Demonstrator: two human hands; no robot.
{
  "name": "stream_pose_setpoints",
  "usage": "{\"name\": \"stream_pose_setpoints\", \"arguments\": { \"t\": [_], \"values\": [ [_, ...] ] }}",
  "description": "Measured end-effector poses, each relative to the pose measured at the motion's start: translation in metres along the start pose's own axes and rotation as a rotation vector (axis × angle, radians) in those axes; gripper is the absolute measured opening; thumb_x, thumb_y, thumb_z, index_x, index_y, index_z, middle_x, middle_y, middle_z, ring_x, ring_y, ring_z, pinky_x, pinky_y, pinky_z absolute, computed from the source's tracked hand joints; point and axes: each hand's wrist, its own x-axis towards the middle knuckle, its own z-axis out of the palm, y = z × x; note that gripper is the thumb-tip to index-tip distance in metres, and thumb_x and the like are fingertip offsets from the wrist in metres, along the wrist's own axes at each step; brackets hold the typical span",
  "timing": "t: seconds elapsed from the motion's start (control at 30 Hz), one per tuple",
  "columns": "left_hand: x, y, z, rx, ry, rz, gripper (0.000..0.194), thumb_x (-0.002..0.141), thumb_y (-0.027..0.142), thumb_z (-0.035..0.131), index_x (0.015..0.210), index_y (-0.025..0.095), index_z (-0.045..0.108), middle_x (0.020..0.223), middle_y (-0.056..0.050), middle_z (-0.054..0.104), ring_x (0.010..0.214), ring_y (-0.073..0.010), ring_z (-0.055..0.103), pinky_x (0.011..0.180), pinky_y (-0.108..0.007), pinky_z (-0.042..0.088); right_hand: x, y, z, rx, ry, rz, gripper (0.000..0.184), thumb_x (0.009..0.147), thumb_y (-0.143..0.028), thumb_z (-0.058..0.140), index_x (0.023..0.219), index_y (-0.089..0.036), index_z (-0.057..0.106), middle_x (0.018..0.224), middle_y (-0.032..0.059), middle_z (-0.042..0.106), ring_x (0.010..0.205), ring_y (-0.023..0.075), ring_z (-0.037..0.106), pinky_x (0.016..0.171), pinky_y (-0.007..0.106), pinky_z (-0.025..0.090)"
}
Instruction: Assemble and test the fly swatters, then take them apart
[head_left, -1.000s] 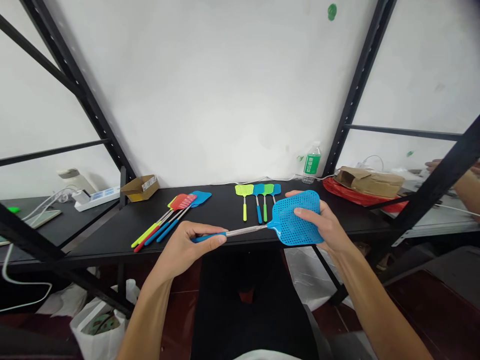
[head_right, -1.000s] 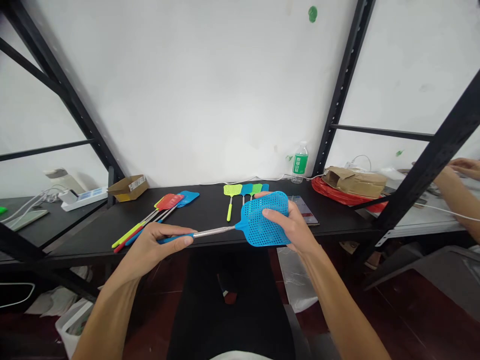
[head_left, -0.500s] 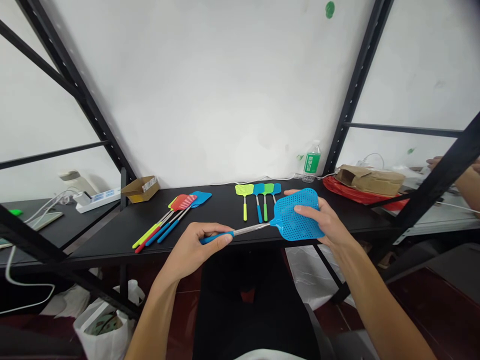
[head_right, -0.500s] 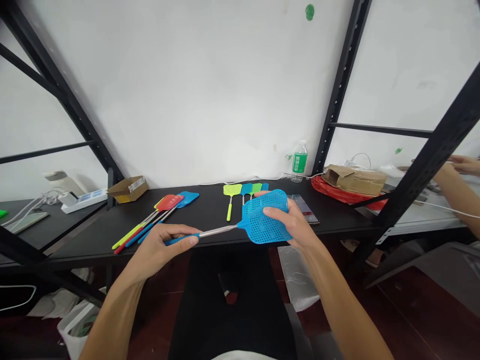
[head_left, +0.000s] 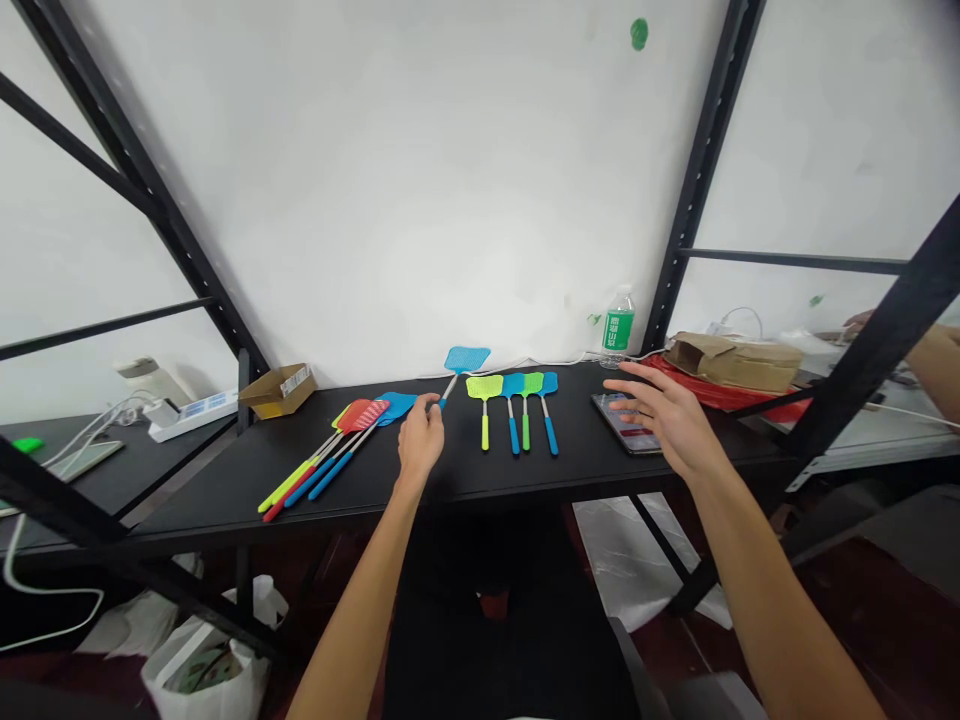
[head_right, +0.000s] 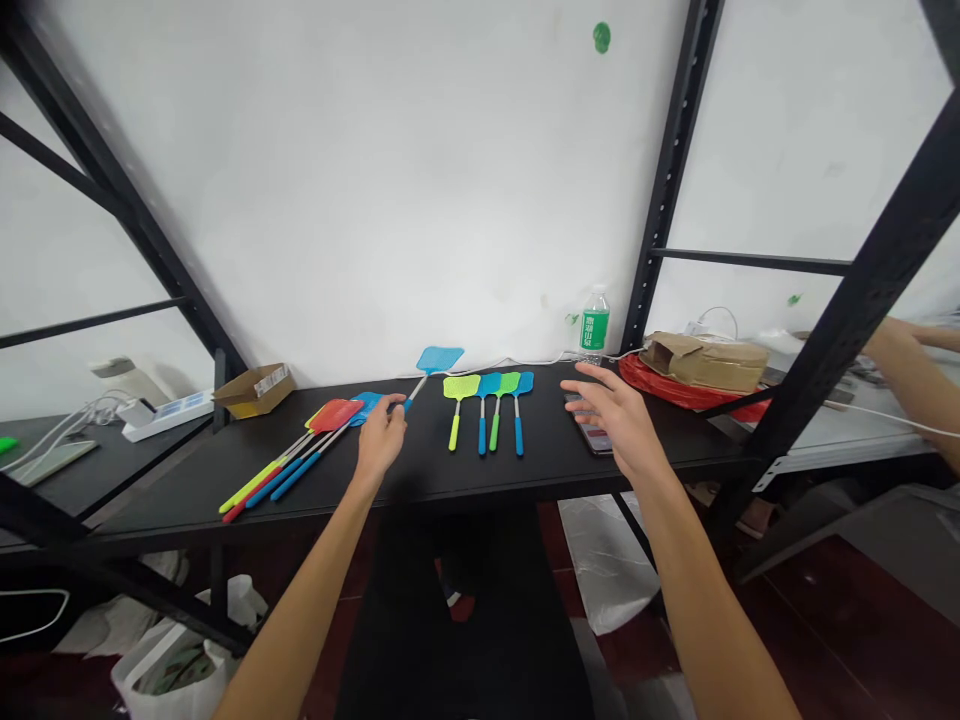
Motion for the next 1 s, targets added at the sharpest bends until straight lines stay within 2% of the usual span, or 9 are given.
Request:
{"name": "stream_pose_setpoints", "arguments": {
  "t": [0.07, 0.13, 0.27, 0.4, 0.53, 0.67, 0.77, 0.87, 1.0],
  "values": [
    [0.007, 0.002, 0.017, 0.224, 0.006, -0.098, 0.040, 0.098, 0.031, 0.030, 0.133, 0.029, 0.050, 0.104, -0.008, 0.070, 0.096, -0.0258, 0.067, 0.077, -0.035, 0.048, 0.000, 0.003, 0.003, -0.006, -0.025, 0.008, 0.045, 0.082, -0.045, 0.070, 0.122, -0.026, 0.065, 0.114, 0.0082, 0.072, 0.085, 0.0192, 0.070, 0.068, 0.026, 0.055],
    [0.008, 0.004, 0.031, 0.354, -0.021, -0.124, 0.039, 0.097, 0.028, 0.032, 0.129, 0.027, 0.053, 0.105, -0.012, 0.071, 0.097, -0.0306, 0.068, 0.077, -0.040, 0.049, 0.001, 0.005, 0.007, -0.011, -0.058, 0.021, 0.043, 0.082, -0.045, 0.070, 0.121, -0.026, 0.065, 0.115, 0.0084, 0.072, 0.085, 0.0188, 0.069, 0.067, 0.026, 0.054],
    [0.001, 0.006, 0.048, 0.462, -0.077, -0.049, 0.030, 0.093, 0.031, 0.042, 0.105, 0.020, 0.067, 0.100, -0.017, 0.071, 0.098, -0.0368, 0.067, 0.079, -0.046, 0.048, 0.001, 0.009, 0.013, -0.023, -0.113, 0.033, 0.039, 0.083, -0.045, 0.068, 0.117, -0.025, 0.067, 0.115, 0.0087, 0.071, 0.085, 0.0185, 0.068, 0.067, 0.026, 0.053],
    [0.000, 0.006, 0.048, 0.521, -0.090, 0.025, 0.033, 0.091, 0.040, 0.047, 0.101, 0.018, 0.070, 0.099, -0.017, 0.071, 0.098, -0.0365, 0.067, 0.080, -0.046, 0.049, -0.001, 0.010, 0.017, -0.047, -0.143, 0.026, 0.037, 0.084, -0.045, 0.067, 0.115, -0.025, 0.067, 0.115, 0.0089, 0.071, 0.084, 0.0186, 0.068, 0.068, 0.028, 0.053],
    [0.009, -0.015, 0.019, 0.560, -0.039, 0.014, 0.039, 0.093, 0.044, 0.044, 0.107, 0.020, 0.069, 0.104, -0.017, 0.070, 0.100, -0.0362, 0.066, 0.082, -0.047, 0.049, -0.002, 0.011, 0.017, -0.069, -0.161, 0.040, 0.038, 0.084, -0.047, 0.067, 0.115, -0.024, 0.067, 0.116, 0.0095, 0.071, 0.084, 0.0190, 0.067, 0.068, 0.029, 0.053],
    [0.016, -0.070, -0.035, 0.693, 0.048, -0.046, 0.040, 0.090, 0.041, 0.048, 0.115, 0.017, 0.067, 0.113, -0.018, 0.068, 0.107, -0.0373, 0.063, 0.083, -0.045, 0.049, -0.001, 0.013, 0.018, -0.068, -0.162, 0.039, 0.039, 0.084, -0.048, 0.067, 0.115, -0.024, 0.067, 0.117, 0.0098, 0.071, 0.085, 0.0195, 0.068, 0.069, 0.029, 0.053],
    [0.013, -0.111, -0.066, 0.758, 0.014, -0.120, 0.041, 0.089, 0.045, 0.050, 0.115, 0.018, 0.067, 0.114, -0.017, 0.067, 0.108, -0.0385, 0.062, 0.083, -0.046, 0.050, -0.001, 0.015, 0.022, -0.067, -0.168, 0.051, 0.038, 0.084, -0.049, 0.067, 0.113, -0.024, 0.068, 0.116, 0.0101, 0.071, 0.085, 0.0194, 0.068, 0.068, 0.028, 0.053],
    [0.007, -0.130, -0.077, 0.735, -0.059, -0.127, 0.038, 0.091, 0.045, 0.046, 0.111, 0.019, 0.066, 0.113, -0.016, 0.069, 0.104, -0.0359, 0.064, 0.082, -0.044, 0.050, -0.002, 0.017, 0.027, -0.076, -0.185, 0.075, 0.039, 0.083, -0.049, 0.068, 0.112, -0.023, 0.069, 0.116, 0.0106, 0.071, 0.084, 0.0193, 0.068, 0.067, 0.028, 0.052],
    [0.001, -0.125, -0.070, 0.772, -0.089, -0.093, 0.034, 0.094, 0.036, 0.040, 0.100, 0.016, 0.066, 0.107, -0.018, 0.070, 0.101, -0.0366, 0.066, 0.080, -0.043, 0.050, -0.002, 0.021, 0.028, -0.085, -0.199, 0.095, 0.040, 0.083, -0.050, 0.067, 0.113, -0.024, 0.068, 0.118, 0.0105, 0.070, 0.085, 0.0196, 0.068, 0.068, 0.028, 0.053]
  ]
}}
